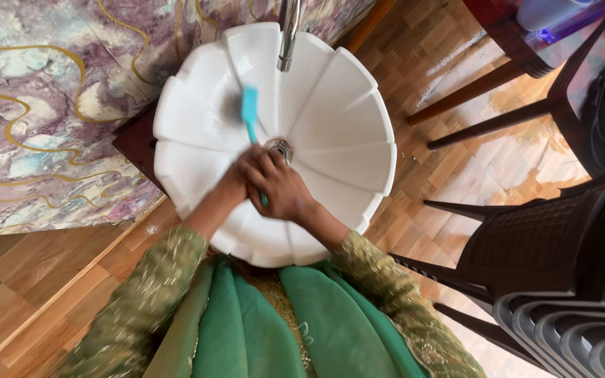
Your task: The person scrubs the interior and edges of a white shell-shaped sink using a blue-handled brush, holding the brush in their right hand and sometimes supporting the action with their left hand.
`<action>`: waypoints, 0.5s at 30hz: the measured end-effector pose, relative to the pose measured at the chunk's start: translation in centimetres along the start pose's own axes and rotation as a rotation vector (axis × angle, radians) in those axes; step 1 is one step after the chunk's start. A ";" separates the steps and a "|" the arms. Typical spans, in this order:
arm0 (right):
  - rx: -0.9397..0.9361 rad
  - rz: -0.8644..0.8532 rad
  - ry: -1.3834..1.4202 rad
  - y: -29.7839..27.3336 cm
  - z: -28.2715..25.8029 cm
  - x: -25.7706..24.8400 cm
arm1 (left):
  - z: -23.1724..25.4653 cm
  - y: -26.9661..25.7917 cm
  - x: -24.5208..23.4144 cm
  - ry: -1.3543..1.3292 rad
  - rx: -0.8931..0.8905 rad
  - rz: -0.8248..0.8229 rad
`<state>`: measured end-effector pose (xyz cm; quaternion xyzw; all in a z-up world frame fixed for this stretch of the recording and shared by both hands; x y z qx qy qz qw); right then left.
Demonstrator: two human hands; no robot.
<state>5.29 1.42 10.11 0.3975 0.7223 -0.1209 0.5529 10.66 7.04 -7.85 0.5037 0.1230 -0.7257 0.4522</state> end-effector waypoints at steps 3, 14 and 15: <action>-0.032 -0.128 -0.061 -2.1 -1.0 0.9 | 2.6 -1.7 1.4 -0.341 -0.021 0.074; -0.034 -0.282 -0.286 -0.6 3.3 0.9 | 5.2 4.0 -3.1 -1.074 0.053 0.171; -0.027 -0.299 -0.333 -1.3 3.0 0.9 | 4.8 5.2 -3.3 -0.963 0.084 0.191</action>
Point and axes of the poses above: each hand's wrist, its own y-axis towards the middle knuckle, its own x-axis out of the palm, z = x × y, the point moved 7 cm from there along y, towards the middle knuckle, and after that the axes turned 2 degrees about z, right-handed, at the moved point
